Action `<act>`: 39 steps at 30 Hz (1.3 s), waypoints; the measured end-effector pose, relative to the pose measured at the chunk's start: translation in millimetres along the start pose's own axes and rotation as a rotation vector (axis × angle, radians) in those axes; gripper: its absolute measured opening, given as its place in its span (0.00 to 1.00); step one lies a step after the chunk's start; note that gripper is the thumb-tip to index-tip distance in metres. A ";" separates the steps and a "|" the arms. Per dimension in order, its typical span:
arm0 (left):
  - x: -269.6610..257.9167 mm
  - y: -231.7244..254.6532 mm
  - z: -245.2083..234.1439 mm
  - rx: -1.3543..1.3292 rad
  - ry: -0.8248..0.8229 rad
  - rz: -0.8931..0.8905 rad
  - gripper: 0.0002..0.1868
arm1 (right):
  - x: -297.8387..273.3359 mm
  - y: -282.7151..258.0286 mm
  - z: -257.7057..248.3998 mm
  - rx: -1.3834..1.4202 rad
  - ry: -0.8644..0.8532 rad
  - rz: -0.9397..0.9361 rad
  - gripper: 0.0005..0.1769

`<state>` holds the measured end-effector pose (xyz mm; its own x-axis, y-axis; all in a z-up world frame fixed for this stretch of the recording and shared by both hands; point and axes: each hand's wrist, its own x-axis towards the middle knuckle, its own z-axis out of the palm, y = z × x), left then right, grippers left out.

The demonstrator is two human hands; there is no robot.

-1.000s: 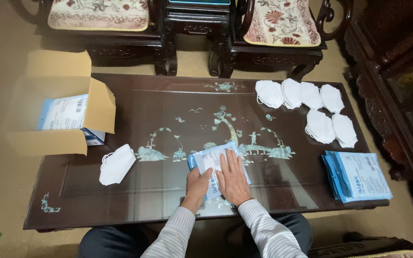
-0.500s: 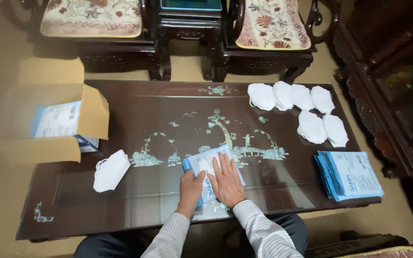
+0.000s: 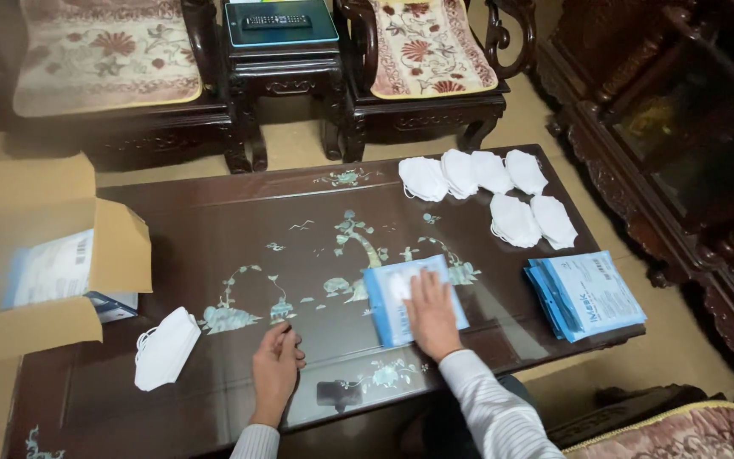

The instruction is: Packaging face masks into individual blue envelopes

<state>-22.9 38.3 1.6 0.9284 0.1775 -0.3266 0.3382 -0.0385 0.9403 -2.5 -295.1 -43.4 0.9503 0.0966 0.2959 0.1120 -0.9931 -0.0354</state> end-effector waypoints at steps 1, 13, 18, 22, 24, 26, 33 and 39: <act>0.8 -2.2 1.0 -0.003 0.001 -0.001 0.20 | -1.5 11.9 -2.0 -0.002 -0.001 -0.002 0.32; 21.3 -36.7 3.8 -0.217 0.066 -0.017 0.12 | -19.7 61.3 17.5 0.109 0.079 0.035 0.32; 17.1 -7.4 -48.7 0.178 0.214 0.224 0.16 | -15.6 59.7 -0.4 -0.032 0.158 -0.023 0.32; 29.9 -6.8 -128.5 0.398 0.517 0.413 0.14 | -13.8 67.6 -17.7 -0.068 0.103 0.000 0.31; 39.4 -17.4 -168.7 0.795 0.684 0.515 0.22 | -15.7 72.1 -17.0 -0.001 0.059 0.032 0.33; 42.4 -27.9 -183.3 0.810 0.634 0.359 0.28 | -15.5 71.6 -14.6 0.058 0.020 0.074 0.34; 47.6 -43.2 -189.0 0.771 0.570 0.146 0.34 | -18.4 76.3 -5.8 0.159 -0.067 0.169 0.36; 38.5 -28.3 -178.0 0.694 0.611 0.258 0.27 | -19.2 64.8 -21.0 0.169 0.055 0.111 0.33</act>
<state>-24.2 221.3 -20.5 0.8123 0.5568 0.1737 0.3328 -0.6870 0.6460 -19.6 -362.7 -31.4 0.9427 -0.0215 0.3328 0.0588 -0.9716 -0.2291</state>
